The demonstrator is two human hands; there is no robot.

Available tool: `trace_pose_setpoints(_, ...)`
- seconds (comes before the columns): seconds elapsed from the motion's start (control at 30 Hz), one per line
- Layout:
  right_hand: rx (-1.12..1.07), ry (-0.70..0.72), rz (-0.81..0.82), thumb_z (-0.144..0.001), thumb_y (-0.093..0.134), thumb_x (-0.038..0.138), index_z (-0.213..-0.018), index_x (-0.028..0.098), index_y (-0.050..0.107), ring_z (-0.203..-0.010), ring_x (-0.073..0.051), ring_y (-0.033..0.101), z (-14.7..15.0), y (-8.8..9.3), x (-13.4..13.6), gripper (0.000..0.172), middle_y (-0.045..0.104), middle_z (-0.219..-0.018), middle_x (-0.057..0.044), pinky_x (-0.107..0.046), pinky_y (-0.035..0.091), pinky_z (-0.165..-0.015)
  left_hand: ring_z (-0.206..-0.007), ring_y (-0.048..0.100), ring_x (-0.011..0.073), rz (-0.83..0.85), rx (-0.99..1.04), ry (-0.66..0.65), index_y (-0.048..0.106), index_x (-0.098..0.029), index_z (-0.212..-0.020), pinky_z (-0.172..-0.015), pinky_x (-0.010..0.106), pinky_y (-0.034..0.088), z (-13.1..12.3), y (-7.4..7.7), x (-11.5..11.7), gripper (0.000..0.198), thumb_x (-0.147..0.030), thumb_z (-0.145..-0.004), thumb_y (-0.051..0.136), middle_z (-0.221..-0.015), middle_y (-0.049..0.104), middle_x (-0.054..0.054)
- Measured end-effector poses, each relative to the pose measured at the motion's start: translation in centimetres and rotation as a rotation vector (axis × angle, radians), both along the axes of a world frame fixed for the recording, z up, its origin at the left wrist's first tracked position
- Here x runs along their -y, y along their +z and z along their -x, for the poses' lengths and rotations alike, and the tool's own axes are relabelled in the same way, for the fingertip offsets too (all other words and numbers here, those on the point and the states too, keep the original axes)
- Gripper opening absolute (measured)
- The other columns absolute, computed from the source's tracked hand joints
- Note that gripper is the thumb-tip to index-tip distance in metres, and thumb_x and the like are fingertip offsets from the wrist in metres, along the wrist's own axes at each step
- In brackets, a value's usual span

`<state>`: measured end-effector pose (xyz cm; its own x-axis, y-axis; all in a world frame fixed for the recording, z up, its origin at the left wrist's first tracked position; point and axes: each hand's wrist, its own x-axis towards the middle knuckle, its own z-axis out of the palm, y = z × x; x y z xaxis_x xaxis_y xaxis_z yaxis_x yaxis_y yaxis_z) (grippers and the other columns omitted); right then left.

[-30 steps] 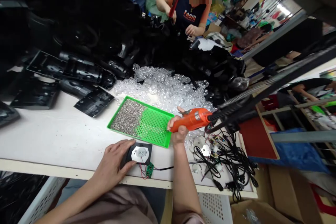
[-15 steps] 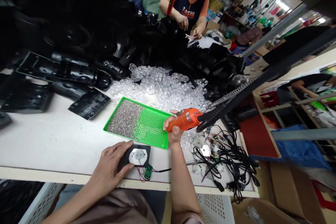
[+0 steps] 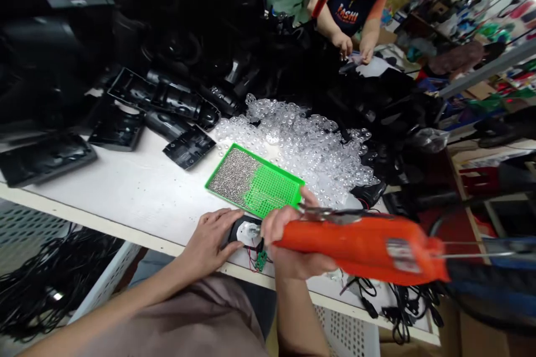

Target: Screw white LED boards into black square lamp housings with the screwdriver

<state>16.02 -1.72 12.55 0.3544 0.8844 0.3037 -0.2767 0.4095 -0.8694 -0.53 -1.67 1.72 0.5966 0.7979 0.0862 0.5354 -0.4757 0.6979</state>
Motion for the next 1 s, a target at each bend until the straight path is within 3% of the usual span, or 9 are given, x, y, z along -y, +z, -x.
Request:
trace_pose_setpoints(0.13, -0.026, -0.012, 0.076, -0.067, 0.058, 0.079, -0.119, 0.028, 0.056, -0.036, -0.012, 0.039, 2.8, -2.7, 1.1, 0.073, 0.048, -0.050, 0.007, -0.026, 0.036, -0.038, -0.123, 0.046, 0.0269, 0.010, 0.019, -0.003, 0.040, -0.025, -0.138, -0.098, 0.042, 0.033, 0.0, 0.0, 0.1, 0.057, -0.039, -0.087, 0.062, -0.133, 0.057, 0.007)
trace_pose_setpoints(0.27, -0.004, -0.045, 0.099, -0.060, 0.063, 0.079, -0.112, 0.024, 0.059, -0.035, -0.011, 0.038, 3.2, -4.4, 0.8, 0.075, 0.047, -0.049, 0.007, -0.026, 0.035, -0.037, -0.123, 0.046, 0.0269, 0.024, 0.022, 0.001, 0.040, -0.025, -0.138, -0.098, 0.042, 0.033, 0.0, 0.2, 0.1, 0.057, -0.038, -0.087, 0.061, -0.133, 0.057, 0.007)
trace_pose_setpoints(0.57, 0.090, -0.029, 0.063, -0.066, 0.059, 0.078, -0.108, 0.028, 0.060, -0.036, -0.012, 0.038, 3.9, -4.4, 0.9, 0.066, 0.046, -0.049, 0.007, -0.026, 0.036, -0.038, -0.123, 0.045, 0.0271, 0.060, 0.040, -0.004, 0.041, -0.025, -0.138, -0.098, 0.042, 0.032, -0.1, 0.3, 0.2, 0.058, -0.037, -0.086, 0.064, -0.134, 0.056, 0.008)
trace_pose_setpoints(0.77, 0.153, 0.064, 0.011, -0.076, 0.058, 0.067, -0.088, 0.028, 0.064, -0.040, -0.013, 0.044, 4.0, -4.9, 1.1, 0.041, 0.048, -0.051, 0.005, -0.028, 0.037, -0.043, -0.124, 0.044, 0.0267, 0.080, 0.047, 0.005, 0.042, -0.025, -0.136, -0.100, 0.043, 0.030, -0.1, 0.2, 0.2, 0.054, -0.036, -0.087, 0.061, -0.133, 0.056, 0.007)
trace_pose_setpoints(1.0, 0.164, 0.136, 0.046, -0.073, 0.058, 0.070, -0.076, 0.026, 0.058, -0.038, -0.013, 0.041, 3.3, -5.2, 0.9, 0.044, 0.049, -0.049, 0.005, -0.032, 0.041, -0.048, -0.124, 0.043, 0.0276, 0.089, 0.032, 0.002, 0.042, -0.023, -0.135, -0.101, 0.044, 0.030, 0.0, 0.2, 0.2, 0.054, -0.033, -0.086, 0.061, -0.133, 0.056, 0.007)
